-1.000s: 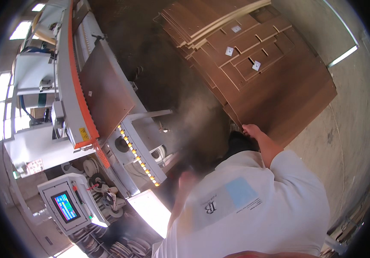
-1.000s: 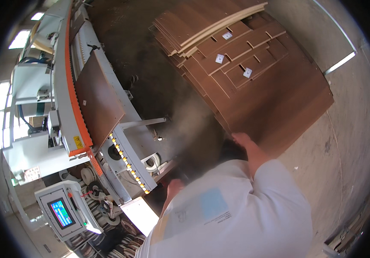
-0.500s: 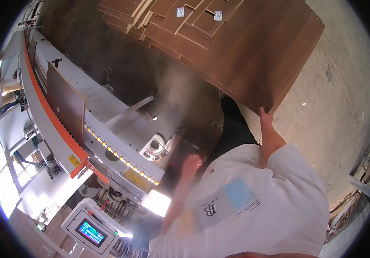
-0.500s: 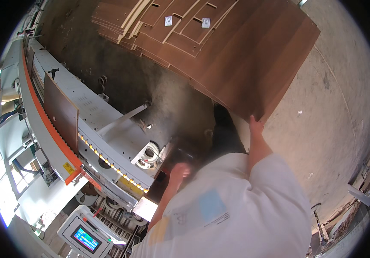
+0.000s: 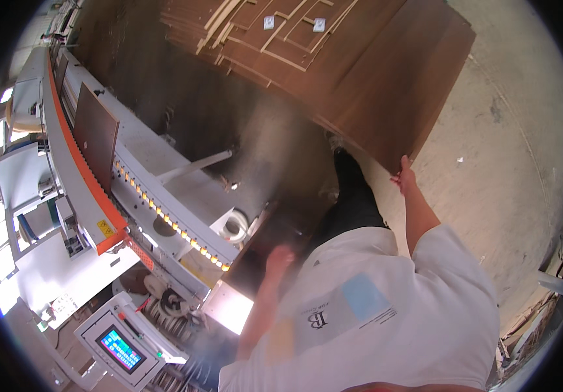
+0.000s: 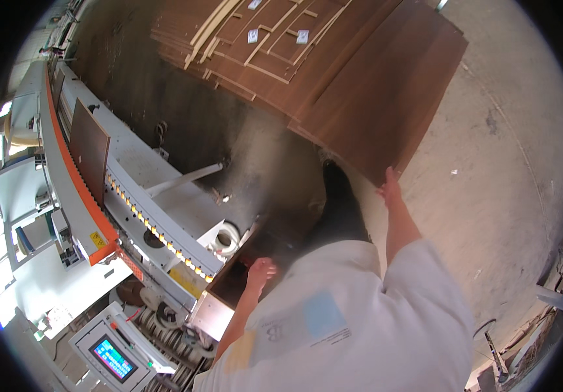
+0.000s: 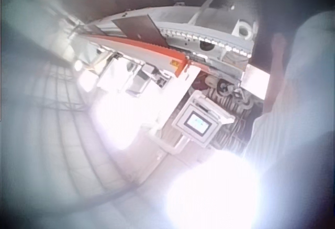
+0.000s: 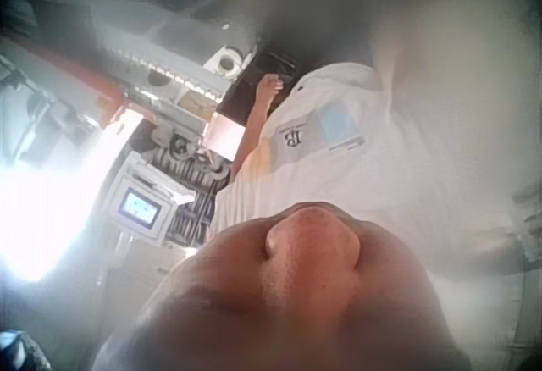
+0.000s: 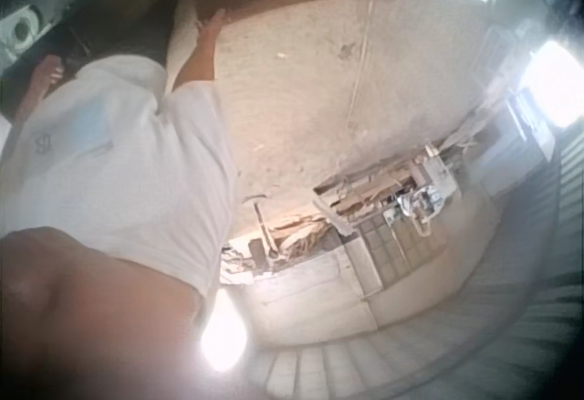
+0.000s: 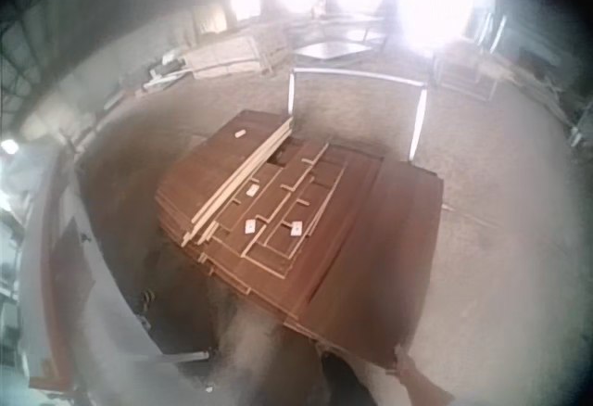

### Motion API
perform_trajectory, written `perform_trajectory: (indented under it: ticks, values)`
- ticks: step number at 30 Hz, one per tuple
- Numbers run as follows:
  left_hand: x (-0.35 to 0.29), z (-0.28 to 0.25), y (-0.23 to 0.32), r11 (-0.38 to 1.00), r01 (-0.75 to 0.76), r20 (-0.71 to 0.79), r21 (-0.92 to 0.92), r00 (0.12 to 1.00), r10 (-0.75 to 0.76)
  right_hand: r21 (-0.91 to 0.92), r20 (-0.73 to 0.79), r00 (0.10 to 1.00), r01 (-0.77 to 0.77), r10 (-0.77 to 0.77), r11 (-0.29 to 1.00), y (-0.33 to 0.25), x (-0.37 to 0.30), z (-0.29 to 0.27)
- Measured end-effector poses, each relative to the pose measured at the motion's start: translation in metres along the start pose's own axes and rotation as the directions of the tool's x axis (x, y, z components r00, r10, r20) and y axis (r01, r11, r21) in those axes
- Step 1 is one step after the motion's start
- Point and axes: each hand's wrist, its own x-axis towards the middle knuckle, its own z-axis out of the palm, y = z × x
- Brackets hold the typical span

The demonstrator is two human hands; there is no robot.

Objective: The person picks up wood panels from a stack, places them into an edge-banding machine one by one, and uses a handheld blow-off tool to clean the panels and the machine bed.

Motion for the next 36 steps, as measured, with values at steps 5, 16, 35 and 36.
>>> perform_trajectory:
  ticks: [5, 16, 35, 36]
  values:
    - [0.037, 0.05, 0.135, 0.97, 0.044, 0.16, -0.239, 0.987, -0.005, -0.012, 0.242, 0.97, -0.006, 0.009, 1.0, -0.008, -0.078, 0.007]
    - [0.034, 0.135, 0.262, 0.8, -0.06, -0.052, -0.597, 0.998, 0.036, -0.289, 0.757, 0.549, -0.205, 0.355, 0.935, -0.024, -0.242, 0.05]
    - [-0.075, 0.032, 0.226, 0.823, -0.037, -0.622, -0.566, 0.675, -0.398, 0.031, 0.148, 0.976, -0.163, 0.157, 0.986, -0.123, -0.095, 0.035]
    - [-0.078, 0.033, 0.223, 0.817, -0.041, -0.632, -0.576, 0.657, -0.412, 0.014, 0.123, 0.979, -0.165, 0.162, 0.986, -0.131, -0.103, 0.037]
